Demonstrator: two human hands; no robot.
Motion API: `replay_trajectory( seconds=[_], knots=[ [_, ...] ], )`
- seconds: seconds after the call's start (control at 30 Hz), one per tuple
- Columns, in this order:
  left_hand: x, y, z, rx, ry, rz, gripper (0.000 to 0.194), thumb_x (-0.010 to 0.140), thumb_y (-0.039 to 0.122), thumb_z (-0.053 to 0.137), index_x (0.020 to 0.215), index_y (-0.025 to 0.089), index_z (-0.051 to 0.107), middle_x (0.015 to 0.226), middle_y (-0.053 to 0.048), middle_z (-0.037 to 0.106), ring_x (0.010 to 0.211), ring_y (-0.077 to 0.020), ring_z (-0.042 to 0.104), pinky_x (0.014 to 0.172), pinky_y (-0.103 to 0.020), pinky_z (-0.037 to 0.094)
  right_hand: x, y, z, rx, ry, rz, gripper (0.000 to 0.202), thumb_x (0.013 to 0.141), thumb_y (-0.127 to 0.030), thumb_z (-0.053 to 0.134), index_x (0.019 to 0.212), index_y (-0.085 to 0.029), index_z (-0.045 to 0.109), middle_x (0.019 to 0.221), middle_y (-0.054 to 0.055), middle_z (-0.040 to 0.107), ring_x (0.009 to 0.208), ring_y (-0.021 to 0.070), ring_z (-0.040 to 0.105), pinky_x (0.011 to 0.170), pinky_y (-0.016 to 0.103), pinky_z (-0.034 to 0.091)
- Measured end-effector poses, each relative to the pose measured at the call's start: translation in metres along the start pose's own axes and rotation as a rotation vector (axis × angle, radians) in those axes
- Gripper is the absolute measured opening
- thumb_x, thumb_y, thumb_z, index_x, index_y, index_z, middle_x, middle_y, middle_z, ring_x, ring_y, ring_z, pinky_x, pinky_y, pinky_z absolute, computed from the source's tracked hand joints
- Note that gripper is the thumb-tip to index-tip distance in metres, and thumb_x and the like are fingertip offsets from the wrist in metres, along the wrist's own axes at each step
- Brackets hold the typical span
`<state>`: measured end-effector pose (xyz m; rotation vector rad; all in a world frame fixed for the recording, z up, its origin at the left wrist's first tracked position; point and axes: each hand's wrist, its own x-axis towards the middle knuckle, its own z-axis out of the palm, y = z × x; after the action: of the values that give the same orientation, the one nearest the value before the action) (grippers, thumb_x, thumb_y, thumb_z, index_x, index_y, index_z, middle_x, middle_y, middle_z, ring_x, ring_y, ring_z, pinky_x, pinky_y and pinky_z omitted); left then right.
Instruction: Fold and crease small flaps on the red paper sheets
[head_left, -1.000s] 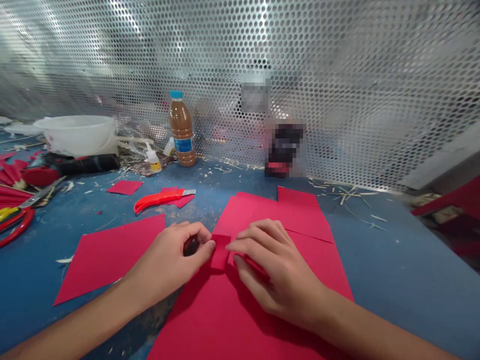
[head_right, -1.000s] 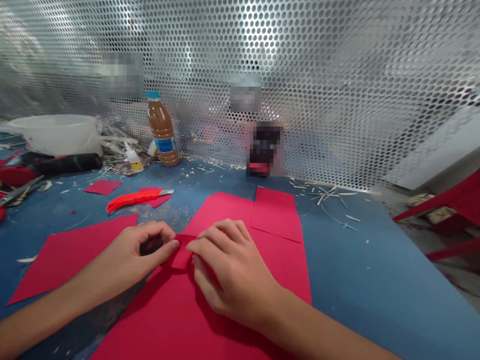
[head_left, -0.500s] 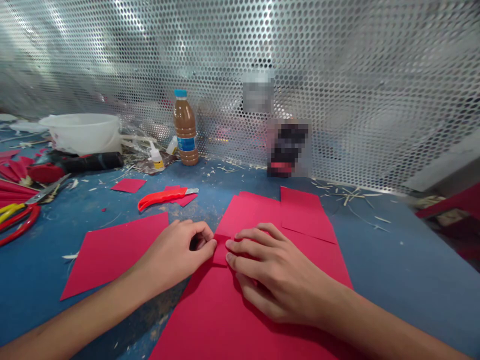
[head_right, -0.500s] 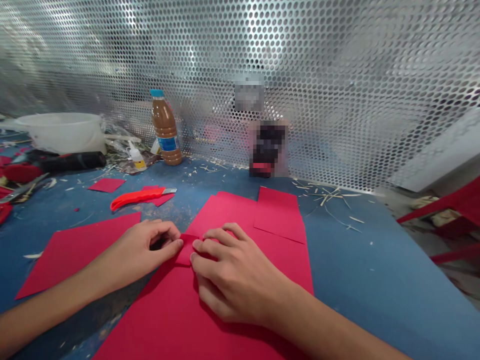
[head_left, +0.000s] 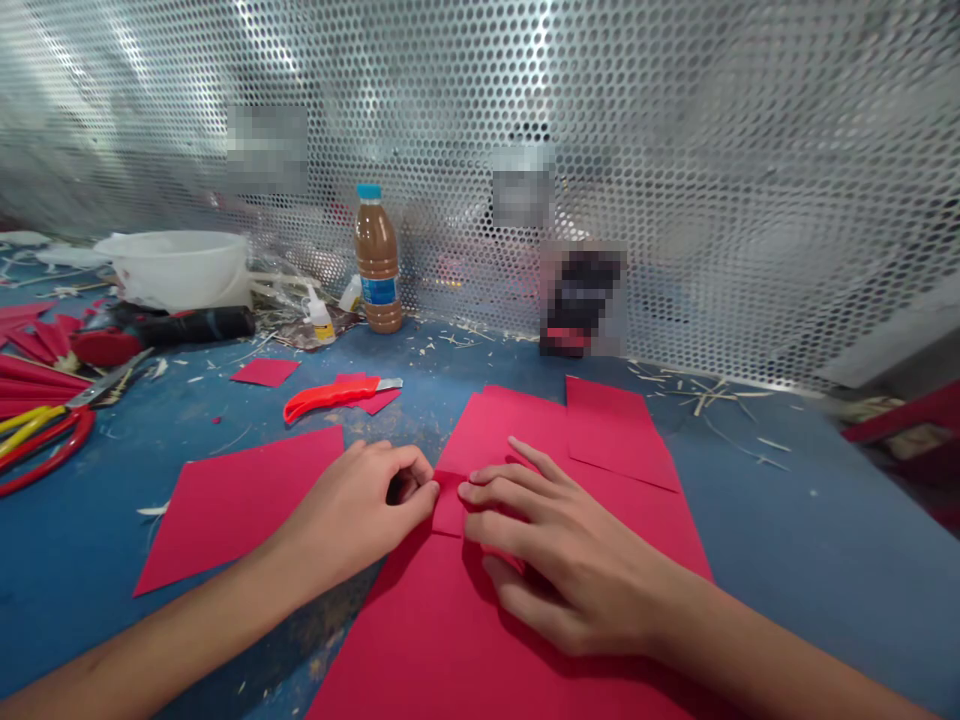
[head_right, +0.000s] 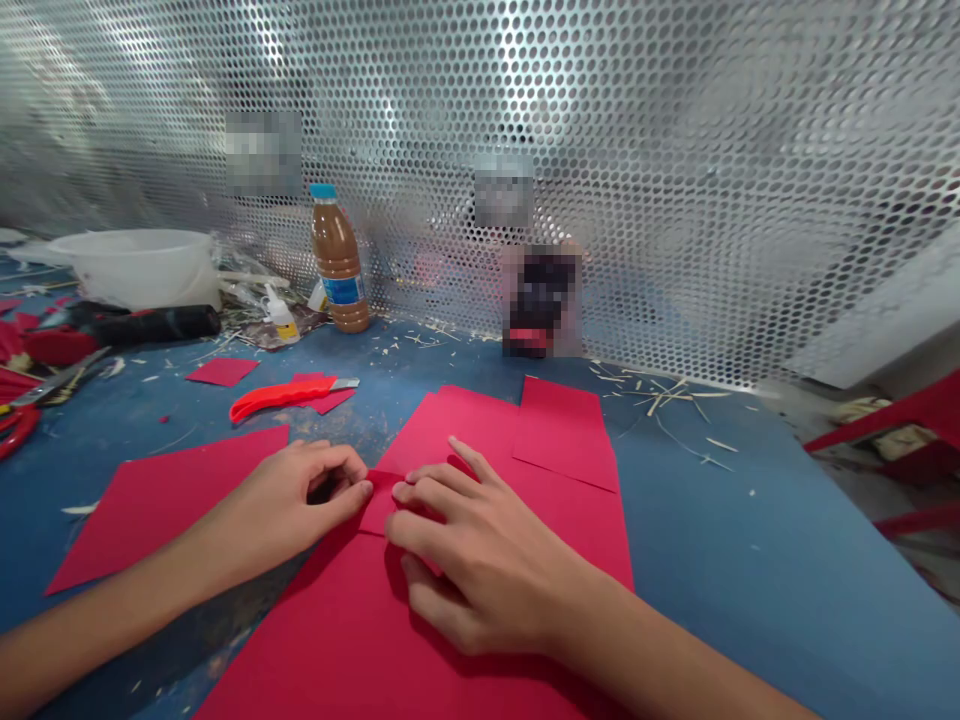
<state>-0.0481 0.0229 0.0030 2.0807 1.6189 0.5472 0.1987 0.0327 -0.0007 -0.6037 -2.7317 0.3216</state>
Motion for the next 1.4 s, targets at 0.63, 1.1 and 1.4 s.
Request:
replay_trajectory(
  seconds=[0.63,1.1,1.4],
  knots=[
    [-0.013,0.001,-0.007,0.264,0.089,0.631,0.016,0.103,0.018,0.054,0.095,0.020,0.067,0.114,-0.006,0.073,0.112,-0.0260,0.065,0.102,-0.043,0.041,0.001,0.003,0.003,-0.021,0.034,-0.048,0.020,0.096,-0.021,0.060,0.111,-0.020,0.074,0.128,0.010,0.070,0.116,0.0309,0.058,0.102,0.050,0.045],
    [-0.018,0.007,-0.022,0.167,-0.156,0.565,0.017,0.101,0.019,0.054,0.103,0.020,0.071,0.091,-0.003,0.070,0.089,-0.0230,0.064,0.092,-0.040,0.045,0.001,-0.003,0.005,-0.053,0.138,0.037,0.033,0.093,-0.023,0.062,0.125,-0.020,0.071,0.132,0.008,0.072,0.116,0.0321,0.059,0.106,0.053,0.041],
    [-0.018,0.005,-0.018,0.202,-0.148,0.531,0.023,0.104,0.027,0.052,0.119,0.022,0.069,0.105,-0.007,0.071,0.099,-0.0262,0.066,0.091,-0.041,0.049,0.000,-0.004,0.008,-0.201,0.179,0.136,0.035,0.097,-0.023,0.058,0.130,-0.021,0.069,0.136,0.009,0.070,0.128,0.0368,0.055,0.111,0.056,0.040]
  ],
)
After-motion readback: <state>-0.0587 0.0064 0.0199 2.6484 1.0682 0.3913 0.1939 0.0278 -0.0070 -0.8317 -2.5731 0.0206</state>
